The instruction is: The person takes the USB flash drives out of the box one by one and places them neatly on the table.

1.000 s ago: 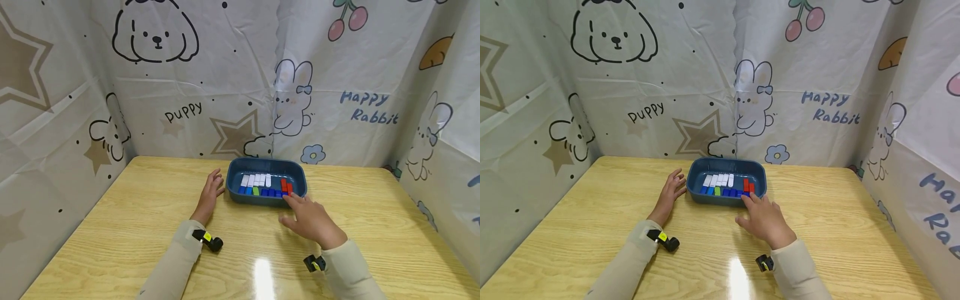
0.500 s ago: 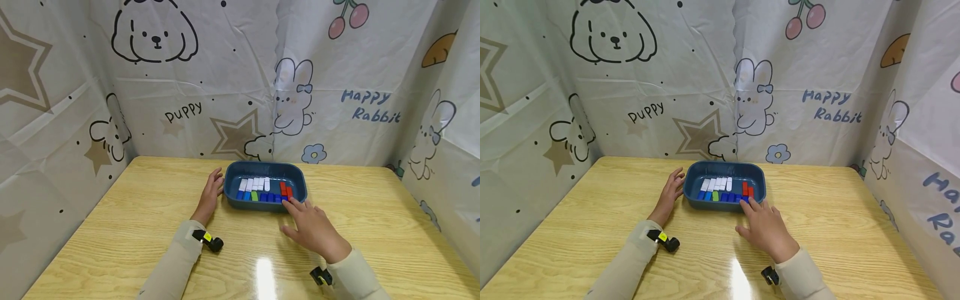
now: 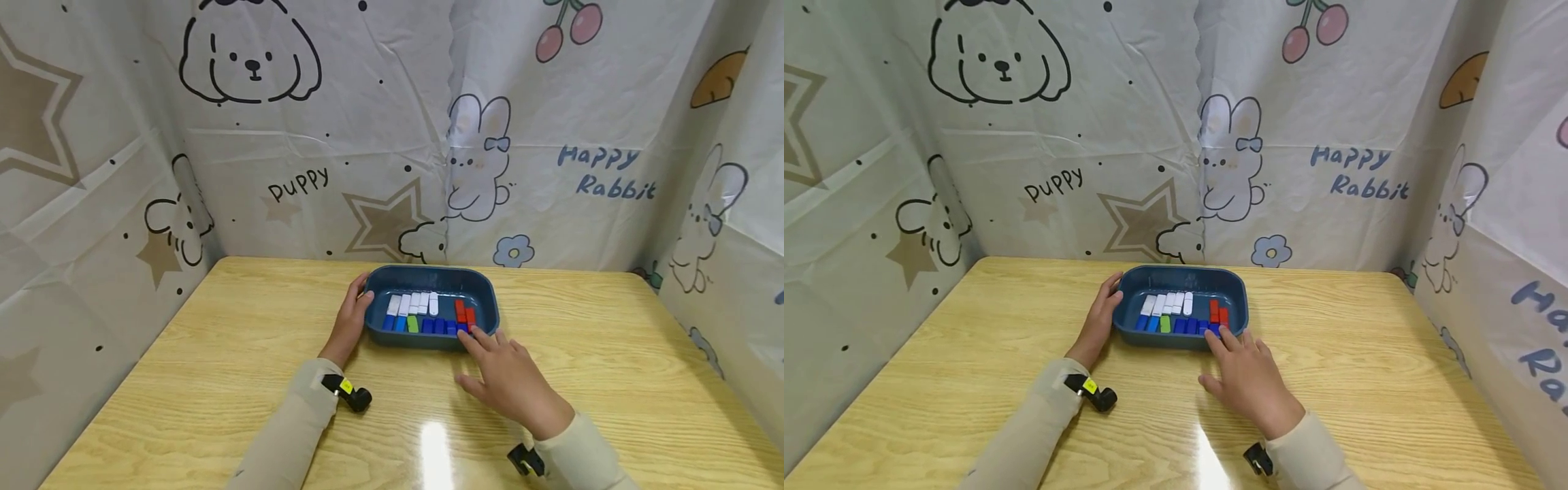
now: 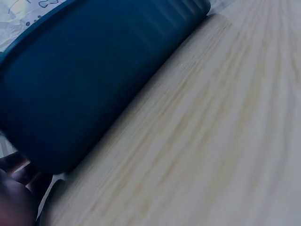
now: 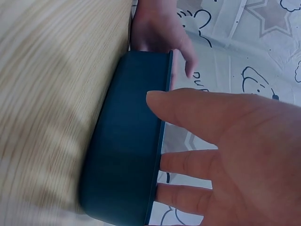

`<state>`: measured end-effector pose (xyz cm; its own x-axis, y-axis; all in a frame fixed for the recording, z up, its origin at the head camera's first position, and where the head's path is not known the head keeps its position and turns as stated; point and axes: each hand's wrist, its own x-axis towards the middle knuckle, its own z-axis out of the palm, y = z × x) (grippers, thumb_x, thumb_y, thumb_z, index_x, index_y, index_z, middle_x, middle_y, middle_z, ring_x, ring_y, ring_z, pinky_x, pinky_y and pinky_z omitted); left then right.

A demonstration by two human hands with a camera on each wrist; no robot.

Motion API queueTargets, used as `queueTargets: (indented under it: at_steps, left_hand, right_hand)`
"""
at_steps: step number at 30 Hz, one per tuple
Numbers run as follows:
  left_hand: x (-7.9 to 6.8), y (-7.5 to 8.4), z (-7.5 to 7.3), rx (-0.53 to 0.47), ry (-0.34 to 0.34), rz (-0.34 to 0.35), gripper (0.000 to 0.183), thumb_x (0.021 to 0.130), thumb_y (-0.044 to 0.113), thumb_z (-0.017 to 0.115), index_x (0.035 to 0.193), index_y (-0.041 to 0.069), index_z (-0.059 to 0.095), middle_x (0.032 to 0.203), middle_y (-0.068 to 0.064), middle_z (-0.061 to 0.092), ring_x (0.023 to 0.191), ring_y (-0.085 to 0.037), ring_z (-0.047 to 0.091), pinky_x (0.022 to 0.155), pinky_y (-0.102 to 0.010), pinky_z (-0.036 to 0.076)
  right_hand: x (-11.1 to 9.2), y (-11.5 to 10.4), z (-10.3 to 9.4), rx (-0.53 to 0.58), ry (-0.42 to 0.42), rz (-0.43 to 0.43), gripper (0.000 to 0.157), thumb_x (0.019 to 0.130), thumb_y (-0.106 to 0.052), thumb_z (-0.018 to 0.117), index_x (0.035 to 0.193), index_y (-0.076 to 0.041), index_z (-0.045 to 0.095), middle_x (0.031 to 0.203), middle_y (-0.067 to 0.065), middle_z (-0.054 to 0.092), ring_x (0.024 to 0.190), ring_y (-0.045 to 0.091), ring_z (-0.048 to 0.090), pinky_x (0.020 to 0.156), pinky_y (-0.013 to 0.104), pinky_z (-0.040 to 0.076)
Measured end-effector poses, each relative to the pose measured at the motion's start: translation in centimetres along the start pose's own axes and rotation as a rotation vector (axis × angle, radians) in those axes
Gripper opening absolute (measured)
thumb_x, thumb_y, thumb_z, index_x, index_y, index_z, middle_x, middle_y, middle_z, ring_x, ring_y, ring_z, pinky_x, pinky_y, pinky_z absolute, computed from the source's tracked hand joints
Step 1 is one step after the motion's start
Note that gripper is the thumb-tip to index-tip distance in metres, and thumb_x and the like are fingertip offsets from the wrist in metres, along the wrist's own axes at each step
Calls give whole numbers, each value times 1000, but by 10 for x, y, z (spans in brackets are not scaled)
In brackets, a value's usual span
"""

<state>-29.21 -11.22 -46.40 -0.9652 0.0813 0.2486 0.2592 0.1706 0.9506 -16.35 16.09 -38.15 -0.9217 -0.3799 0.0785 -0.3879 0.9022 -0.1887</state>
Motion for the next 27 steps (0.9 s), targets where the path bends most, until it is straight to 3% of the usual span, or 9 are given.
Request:
queueTargets:
  at_steps: [5, 15, 24, 27]
  left_hand:
    - [0, 1, 2, 8, 10, -21, 50, 100, 33, 40, 149, 24, 32, 155, 2, 30, 143, -20, 23, 115, -46, 15]
    - [-1, 4, -1, -33, -52, -23, 55, 95, 6, 36, 149, 16, 35, 155, 0, 31, 144, -17, 18, 116, -45, 11]
    - [-9, 33, -3, -45, -83, -41, 64, 85, -5, 35, 148, 5, 33, 155, -10, 28, 145, -25, 16, 115, -49, 11]
    - [-6, 23, -2, -70, -62, -34, 67, 81, -5, 35, 147, 6, 35, 154, -9, 31, 145, -24, 17, 115, -49, 12]
  right_hand:
    - [-2, -6, 1, -16, -4, -10, 68, 87, -44, 65, 143, -9, 47, 145, 18, 44, 124, 54, 42, 99, 64, 33]
    - [-5, -9, -1, -23, -32, -5, 66, 87, -45, 65, 140, -9, 50, 143, 18, 47, 122, 54, 45, 100, 63, 32]
    - [-6, 0, -12, 58, -56, -13, 59, 91, -46, 59, 141, -15, 51, 144, 16, 46, 126, 54, 40, 99, 68, 29]
    - [-5, 7, -14, 88, -74, 4, 59, 94, -51, 52, 141, -16, 51, 145, 16, 45, 130, 50, 38, 100, 69, 25]
